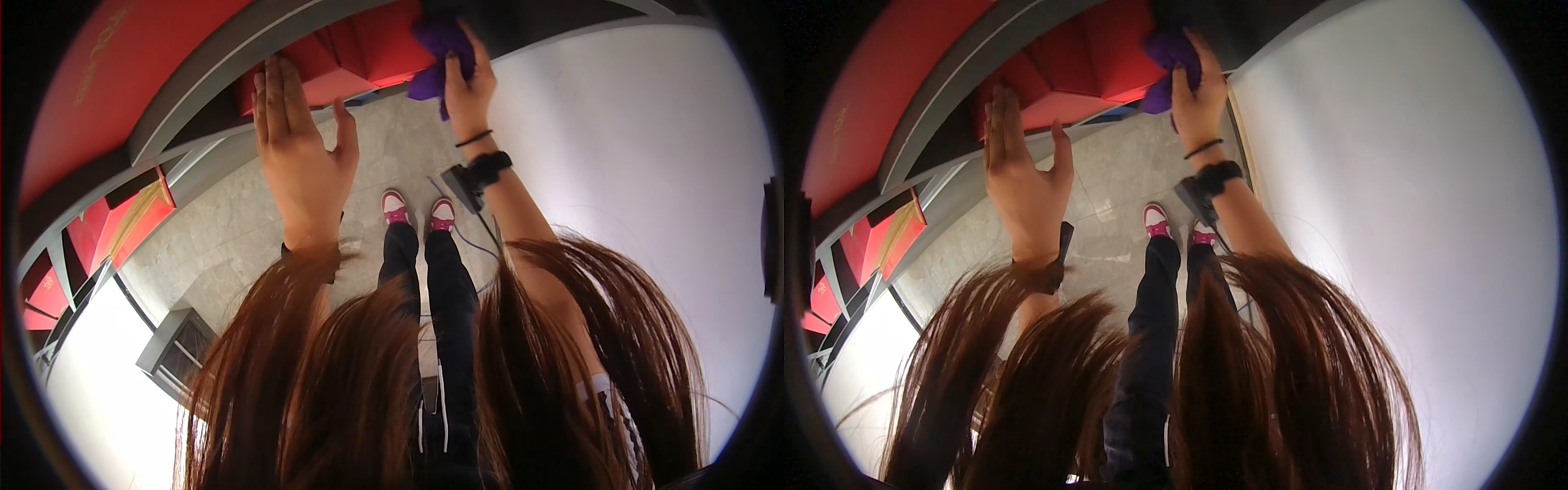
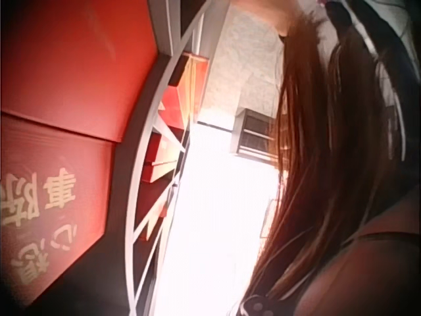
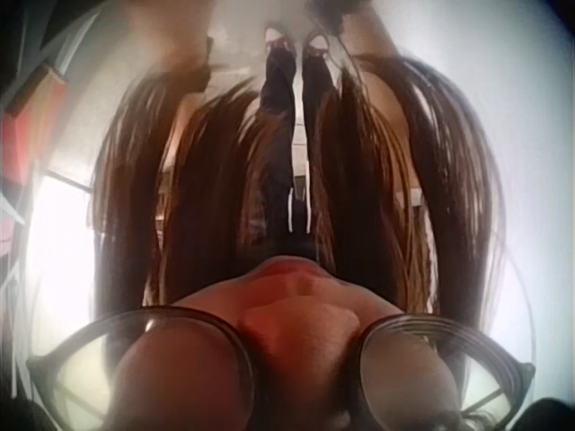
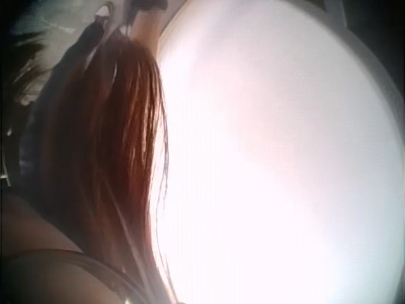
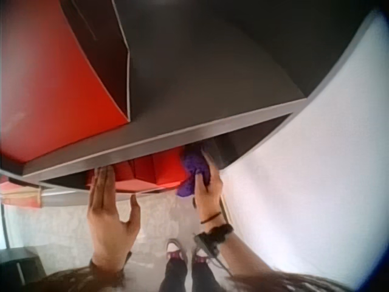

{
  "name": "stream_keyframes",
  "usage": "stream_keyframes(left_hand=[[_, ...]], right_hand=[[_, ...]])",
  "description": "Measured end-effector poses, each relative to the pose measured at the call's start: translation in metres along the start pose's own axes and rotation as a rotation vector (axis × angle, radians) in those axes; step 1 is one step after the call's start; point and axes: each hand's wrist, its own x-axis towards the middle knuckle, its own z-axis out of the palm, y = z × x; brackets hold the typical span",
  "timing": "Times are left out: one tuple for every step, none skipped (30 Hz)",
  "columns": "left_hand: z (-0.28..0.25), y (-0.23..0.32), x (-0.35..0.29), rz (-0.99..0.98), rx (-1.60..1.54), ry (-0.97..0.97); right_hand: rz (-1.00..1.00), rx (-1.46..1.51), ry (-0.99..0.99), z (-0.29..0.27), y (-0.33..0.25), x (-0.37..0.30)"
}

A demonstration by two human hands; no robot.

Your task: The person wipes down several red decorative boxes and the interior surfaces of a grey shelving unit with a purple cloth.

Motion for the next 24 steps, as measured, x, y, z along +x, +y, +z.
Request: stream_keyframes(left_hand=[[-0.002, 0.001, 0.003, -0.016, 0.021, 0.015], [0.001, 0.001, 0.005, -0.031, 0.038, 0.031], [0.003, 0.002, 0.006, -0.027, 0.037, 0.030], [0.006, 0.003, 0.006, -0.036, 0.078, 0.034], [0.005, 0.005, 0.008, -0.044, 0.124, 0.039], [0.005, 0.005, 0.010, -0.039, 0.122, 0.038], [0.004, 0.005, 0.013, -0.034, 0.149, 0.047], [0.001, 0.002, 0.014, -0.033, 0.188, 0.052], [-0.003, 0.001, 0.015, -0.033, 0.195, 0.047], [-0.006, 0.001, 0.016, -0.056, 0.198, -0.007], [-0.008, 0.001, 0.017, -0.080, 0.200, -0.056], [-0.009, 0.000, 0.018, -0.082, 0.204, -0.053], [-0.009, -0.001, 0.018, -0.075, 0.225, -0.066], [-0.009, -0.002, 0.017, -0.068, 0.245, -0.079], [-0.009, -0.003, 0.016, -0.069, 0.251, -0.078], [-0.010, -0.003, 0.015, -0.077, 0.241, -0.084], [-0.010, -0.002, 0.015, -0.082, 0.223, -0.089], [-0.010, -0.001, 0.016, -0.082, 0.225, -0.088], [-0.010, 0.000, 0.018, -0.067, 0.228, -0.074], [-0.005, 0.002, 0.018, -0.054, 0.216, -0.061], [0.002, 0.003, 0.017, -0.056, 0.204, -0.062], [0.002, -0.002, 0.018, -0.040, 0.249, -0.035], [-0.001, -0.007, 0.018, -0.025, 0.295, -0.007], [-0.007, -0.009, 0.018, -0.027, 0.306, -0.006]], right_hand=[[0.020, 0.041, 0.056, 0.010, 0.004, -0.002], [0.037, 0.077, 0.114, 0.018, 0.006, -0.002], [0.038, 0.076, 0.118, 0.022, 0.011, -0.001], [0.020, 0.040, 0.143, 0.024, 0.016, 0.002], [0.003, 0.008, 0.167, 0.027, 0.019, 0.006], [0.004, 0.007, 0.172, 0.029, 0.022, 0.011], [-0.059, -0.084, 0.180, 0.029, 0.026, 0.019], [-0.114, -0.167, 0.180, 0.034, 0.024, 0.021], [-0.121, -0.204, 0.190, 0.033, 0.021, 0.021], [-0.116, -0.200, 0.188, 0.031, 0.017, 0.019], [-0.080, -0.140, 0.160, 0.027, 0.018, 0.018], [-0.043, -0.081, 0.131, 0.023, 0.018, 0.018], [-0.047, -0.132, 0.132, 0.020, 0.017, 0.015], [-0.047, -0.128, 0.130, 0.020, 0.014, 0.012], [-0.017, -0.132, 0.126, 0.021, 0.010, 0.008], [0.015, -0.135, 0.122, 0.022, 0.007, 0.006], [0.014, -0.134, 0.123, 0.021, 0.006, 0.006], [0.056, -0.144, 0.097, 0.018, 0.005, 0.008], [0.100, -0.152, 0.070, 0.016, 0.004, 0.008], [0.097, -0.164, 0.071, 0.007, 0.006, 0.011], [0.068, -0.187, 0.041, -0.002, 0.008, 0.015], [0.044, -0.187, 0.007, -0.001, 0.006, 0.018], [0.007, -0.201, -0.006, 0.001, 0.004, 0.020], [0.006, -0.191, -0.011, 0.003, 0.000, 0.026]])
